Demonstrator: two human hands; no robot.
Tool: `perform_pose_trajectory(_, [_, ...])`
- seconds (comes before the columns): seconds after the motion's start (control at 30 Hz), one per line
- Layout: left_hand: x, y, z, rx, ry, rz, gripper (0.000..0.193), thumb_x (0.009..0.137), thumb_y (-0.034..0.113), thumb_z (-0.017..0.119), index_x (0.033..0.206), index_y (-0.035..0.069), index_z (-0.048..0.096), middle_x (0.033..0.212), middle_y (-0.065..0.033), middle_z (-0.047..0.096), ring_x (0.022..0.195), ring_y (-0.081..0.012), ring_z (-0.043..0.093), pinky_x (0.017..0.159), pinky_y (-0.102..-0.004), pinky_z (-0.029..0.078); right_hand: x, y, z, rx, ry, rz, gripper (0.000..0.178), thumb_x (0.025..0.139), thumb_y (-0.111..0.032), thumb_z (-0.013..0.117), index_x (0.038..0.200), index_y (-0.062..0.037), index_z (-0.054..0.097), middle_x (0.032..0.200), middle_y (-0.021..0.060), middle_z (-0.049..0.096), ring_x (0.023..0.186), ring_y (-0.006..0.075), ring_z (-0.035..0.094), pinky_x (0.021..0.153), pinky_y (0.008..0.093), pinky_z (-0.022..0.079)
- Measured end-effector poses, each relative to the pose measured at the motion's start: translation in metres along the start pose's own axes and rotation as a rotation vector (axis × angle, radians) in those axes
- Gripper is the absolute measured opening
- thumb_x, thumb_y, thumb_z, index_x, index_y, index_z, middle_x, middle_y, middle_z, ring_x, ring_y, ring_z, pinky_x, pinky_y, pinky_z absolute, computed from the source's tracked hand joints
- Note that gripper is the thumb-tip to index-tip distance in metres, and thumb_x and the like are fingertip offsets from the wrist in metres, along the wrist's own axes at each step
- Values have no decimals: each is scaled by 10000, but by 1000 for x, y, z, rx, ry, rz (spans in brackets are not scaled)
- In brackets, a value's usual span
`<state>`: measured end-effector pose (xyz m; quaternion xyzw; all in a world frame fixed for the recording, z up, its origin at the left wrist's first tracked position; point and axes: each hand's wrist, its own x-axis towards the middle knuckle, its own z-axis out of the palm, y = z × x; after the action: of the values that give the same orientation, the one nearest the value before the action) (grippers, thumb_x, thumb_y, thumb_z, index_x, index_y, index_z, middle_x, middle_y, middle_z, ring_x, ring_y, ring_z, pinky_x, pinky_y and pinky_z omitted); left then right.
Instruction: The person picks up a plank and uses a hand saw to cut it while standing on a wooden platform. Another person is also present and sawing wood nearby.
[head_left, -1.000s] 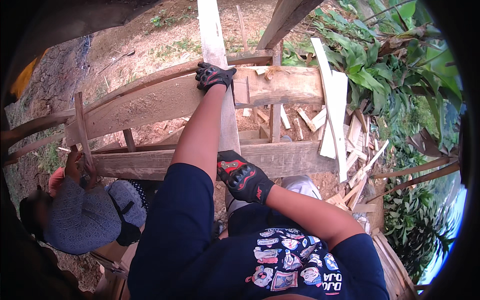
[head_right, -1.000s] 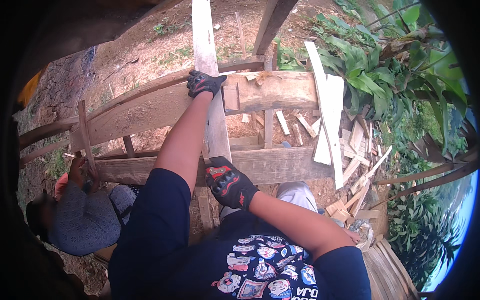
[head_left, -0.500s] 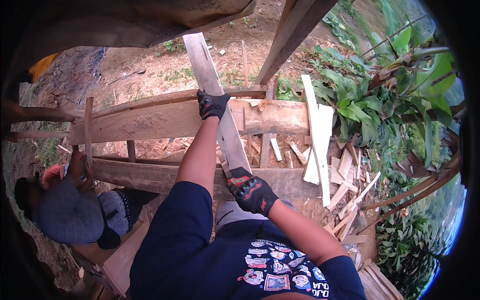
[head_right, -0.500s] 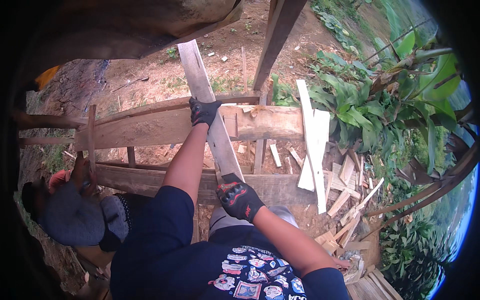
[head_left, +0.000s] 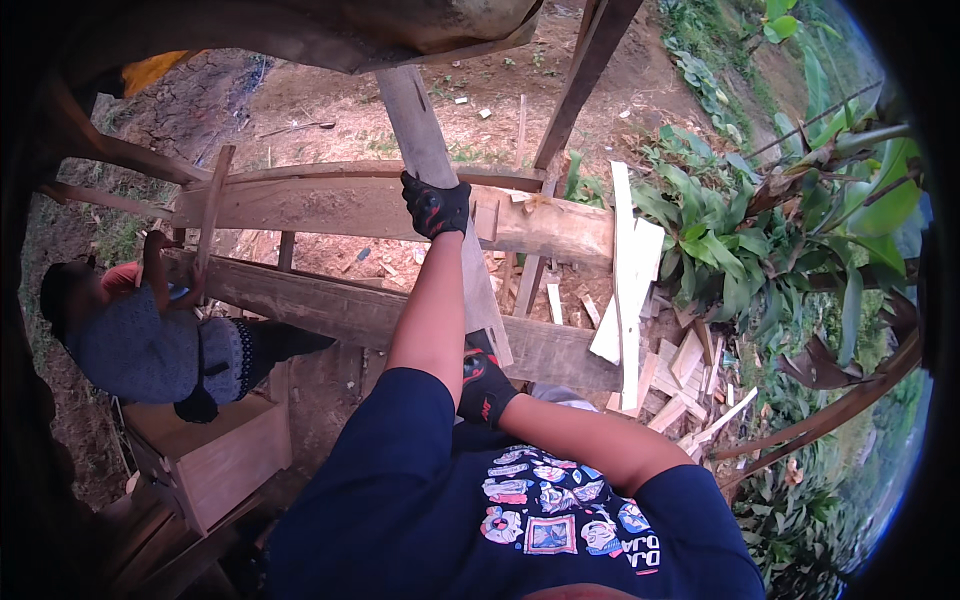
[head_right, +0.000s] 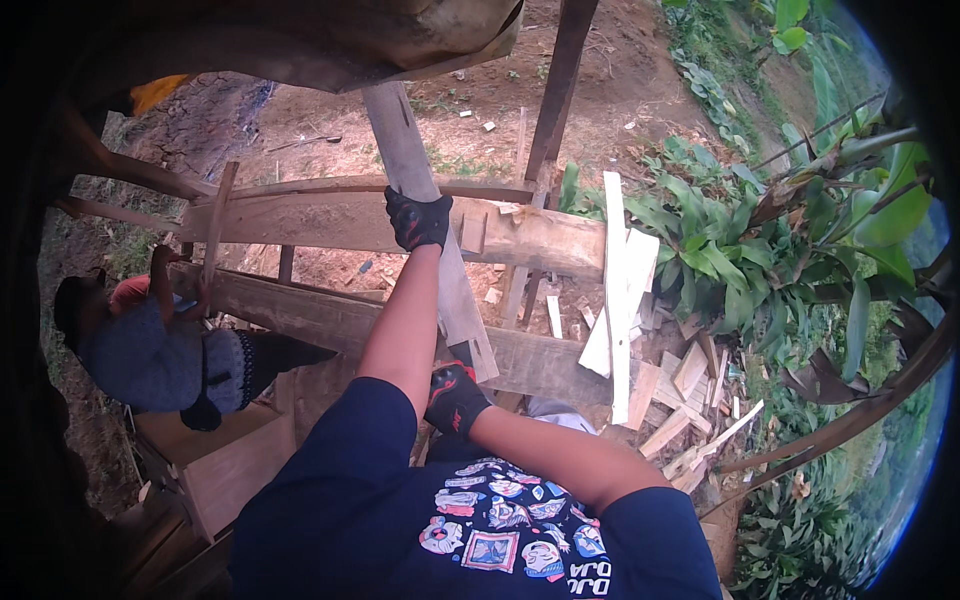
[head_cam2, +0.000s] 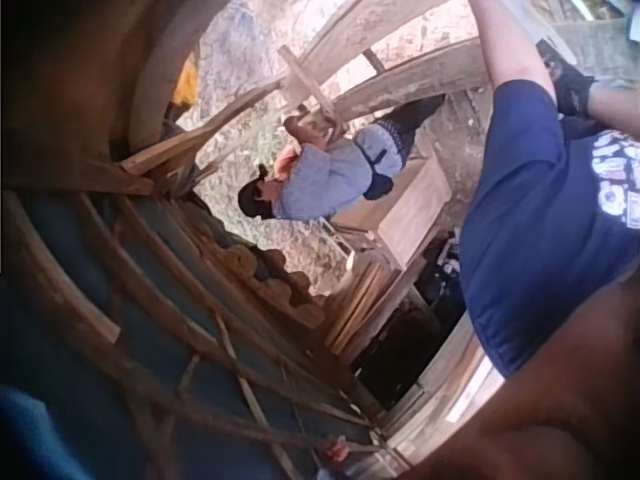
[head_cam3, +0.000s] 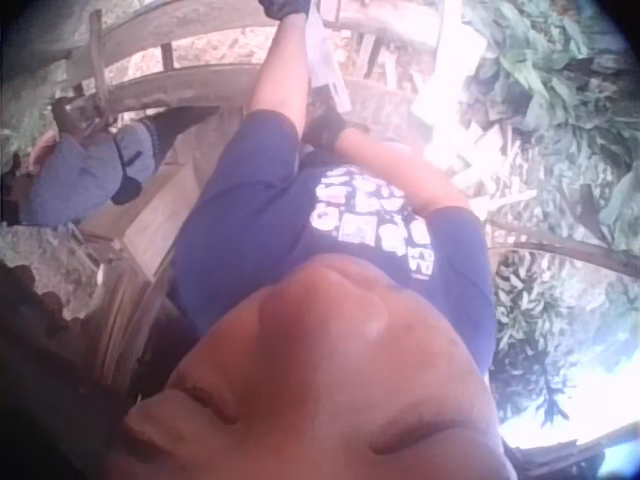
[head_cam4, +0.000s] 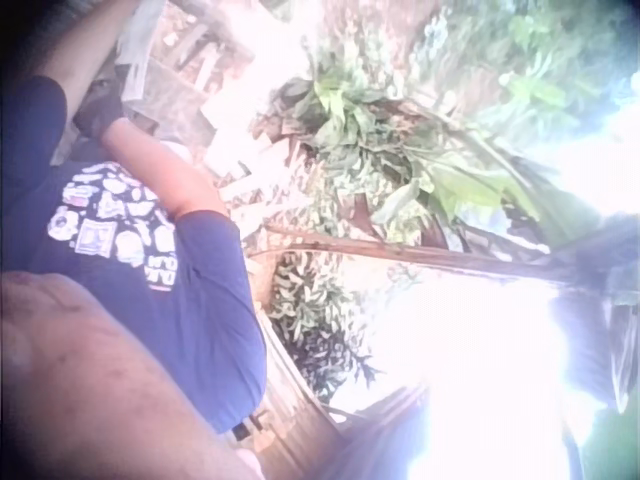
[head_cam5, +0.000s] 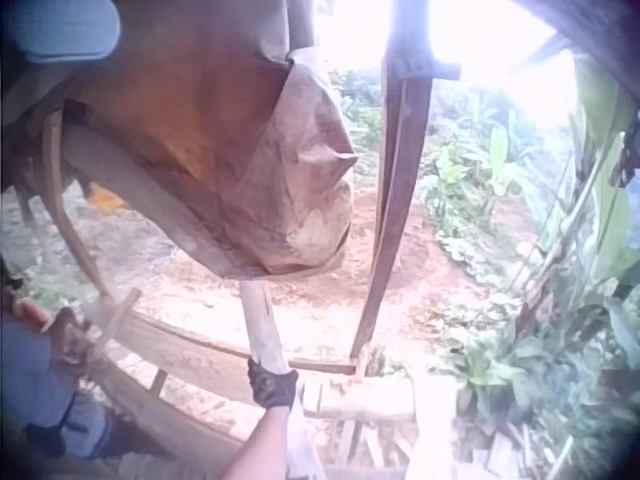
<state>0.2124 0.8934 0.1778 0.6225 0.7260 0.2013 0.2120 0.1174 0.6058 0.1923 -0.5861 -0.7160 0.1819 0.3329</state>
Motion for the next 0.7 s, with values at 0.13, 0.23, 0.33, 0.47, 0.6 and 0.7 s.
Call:
perform_pose_trajectory(0.13, [6, 2, 18, -90, -25, 6, 1198, 656, 434, 952, 1617, 89, 326, 1499, -203, 539, 1350, -402, 596, 1114, -538, 516, -24, 46, -57, -103, -123, -88, 217, 864, -192, 664, 1039, -115, 769, 939, 81, 748, 909, 278, 741, 807, 441, 595])
perform_pose_trajectory(0.23, [11, 6, 36, -168, -117, 10, 1183, 640, 467, 968, 1582, 72, 370, 1485, -225, 562, 1353, -407, 599, 1125, -528, 507, -42, 55, -105, -161, -153, -136, 247, 848, -155, 670, 1067, -90, 764, 935, 81, 738, 955, 284, 745, 843, 433, 610])
perform_pose_trajectory(0.33, [4, 6, 46, -128, -171, -5, 1141, 629, 489, 966, 1530, 51, 420, 1447, -231, 589, 1329, -419, 612, 1114, -531, 513, -38, 51, -114, -120, -90, -159, 281, 832, -124, 671, 1094, -82, 762, 964, 86, 743, 998, 291, 740, 865, 420, 617])
perform_pose_trajectory(0.47, [-10, 27, 44, -79, -172, 63, 1101, 635, 469, 943, 1506, 30, 434, 1415, -223, 604, 1317, -403, 620, 1103, -523, 525, -3, 38, -105, -60, -319, 126, 289, 830, -164, 676, 1093, -73, 757, 1085, 108, 748, 1020, 326, 715, 848, 417, 608])
perform_pose_trajectory(0.6, [-5, 32, 45, -27, -81, 190, 1082, 650, 439, 938, 1516, 43, 424, 1447, -208, 584, 1346, -382, 603, 1095, -523, 530, 17, 21, -33, 42, 73, 153, 410, 874, -221, 659, 1233, -36, 731, 1295, 192, 700, 1221, 396, 627, 1111, 465, 485])
perform_pose_trajectory(0.7, [5, 21, 43, 54, -64, 256, 1039, 682, 455, 946, 1510, 58, 461, 1430, -199, 618, 1330, -377, 628, 1095, -516, 530, 21, 25, 12, 277, 61, 137, 464, 920, -191, 624, 1346, -13, 671, 1378, 198, 661, 1277, 414, 597, 1198, 484, 410])
